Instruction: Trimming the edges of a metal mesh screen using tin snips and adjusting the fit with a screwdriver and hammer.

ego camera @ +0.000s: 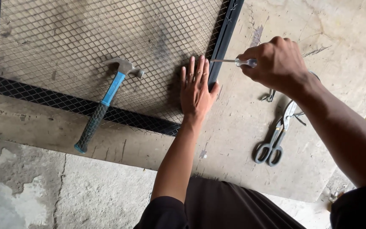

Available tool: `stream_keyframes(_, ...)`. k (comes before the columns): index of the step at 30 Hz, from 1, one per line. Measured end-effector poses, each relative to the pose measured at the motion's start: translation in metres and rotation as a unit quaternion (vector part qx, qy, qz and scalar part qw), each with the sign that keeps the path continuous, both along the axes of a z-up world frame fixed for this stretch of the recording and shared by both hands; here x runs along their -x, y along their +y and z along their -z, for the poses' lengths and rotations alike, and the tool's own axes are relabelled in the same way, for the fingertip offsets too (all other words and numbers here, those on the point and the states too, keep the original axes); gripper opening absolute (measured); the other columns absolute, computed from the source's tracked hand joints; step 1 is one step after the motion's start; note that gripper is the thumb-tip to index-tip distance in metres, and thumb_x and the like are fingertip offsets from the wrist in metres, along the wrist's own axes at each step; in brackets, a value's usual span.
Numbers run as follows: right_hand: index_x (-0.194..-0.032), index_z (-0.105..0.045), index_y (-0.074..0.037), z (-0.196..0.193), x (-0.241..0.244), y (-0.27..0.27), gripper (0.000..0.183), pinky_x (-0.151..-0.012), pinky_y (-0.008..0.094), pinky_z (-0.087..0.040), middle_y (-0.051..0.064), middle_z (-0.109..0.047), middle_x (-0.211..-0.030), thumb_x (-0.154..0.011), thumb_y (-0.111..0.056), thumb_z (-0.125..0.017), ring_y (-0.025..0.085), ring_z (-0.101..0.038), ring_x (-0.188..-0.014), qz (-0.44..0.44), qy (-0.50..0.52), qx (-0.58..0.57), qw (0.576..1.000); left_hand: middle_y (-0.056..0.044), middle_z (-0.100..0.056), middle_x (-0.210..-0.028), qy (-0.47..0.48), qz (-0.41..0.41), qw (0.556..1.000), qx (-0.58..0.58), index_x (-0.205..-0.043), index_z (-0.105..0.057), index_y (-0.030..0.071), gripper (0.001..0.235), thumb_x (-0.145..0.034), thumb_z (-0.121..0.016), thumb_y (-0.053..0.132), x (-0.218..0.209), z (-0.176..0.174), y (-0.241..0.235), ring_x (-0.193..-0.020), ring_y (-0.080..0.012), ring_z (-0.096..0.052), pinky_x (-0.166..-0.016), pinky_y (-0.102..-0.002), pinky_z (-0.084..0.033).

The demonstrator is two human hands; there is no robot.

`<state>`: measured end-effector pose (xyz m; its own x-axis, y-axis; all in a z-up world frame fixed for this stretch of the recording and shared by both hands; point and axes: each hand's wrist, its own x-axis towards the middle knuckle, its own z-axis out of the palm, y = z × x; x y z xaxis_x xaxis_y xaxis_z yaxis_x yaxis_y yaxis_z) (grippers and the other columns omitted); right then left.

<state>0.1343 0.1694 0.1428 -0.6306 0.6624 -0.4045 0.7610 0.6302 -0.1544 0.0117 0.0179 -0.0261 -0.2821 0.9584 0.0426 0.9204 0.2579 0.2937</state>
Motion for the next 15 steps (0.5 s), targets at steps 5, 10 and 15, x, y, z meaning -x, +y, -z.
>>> stream_keyframes(5,-0.122,-0.080,-0.021,-0.002,0.005,0.001,0.024,-0.035,0.028,-0.028,0.009,-0.077,-0.069,-0.099,-0.024,-0.076,0.011,-0.033,-0.037,0.023,-0.016,0.025,0.999,-0.002,-0.020,-0.170,0.013,0.003,1.000,0.018,-0.162,-0.025,0.015,0.083,-0.103,-0.061,0.061,0.002,0.000,0.002,-0.159,-0.0260,-0.020,-0.132,-0.048,-0.018)
stream_keyframes(10,-0.118,-0.079,-0.016,0.003,0.011,0.002,0.022,-0.038,0.030,-0.042,0.008,-0.082,-0.099,-0.099,-0.025,-0.076,0.013,-0.060,-0.047,-0.066,-0.060,-0.015,0.996,-0.001,-0.023,-0.169,0.006,-0.004,1.000,-0.009,-0.162,-0.028,0.014,0.083,-0.103,-0.067,0.058,0.001,-0.002,0.000,-0.159,-0.0265,-0.022,-0.132,-0.050,-0.021)
stream_keyframes(15,-0.087,-0.075,-0.017,0.029,0.026,-0.016,0.009,-0.046,0.034,-0.052,0.002,-0.068,-0.066,-0.088,-0.011,-0.069,0.019,-0.062,-0.054,-0.175,-0.079,-0.129,0.973,-0.003,-0.028,-0.167,-0.009,-0.018,0.999,-0.030,-0.158,-0.036,0.014,0.080,-0.097,-0.068,0.054,-0.003,-0.001,0.001,-0.157,-0.0270,-0.024,-0.130,-0.050,-0.018)
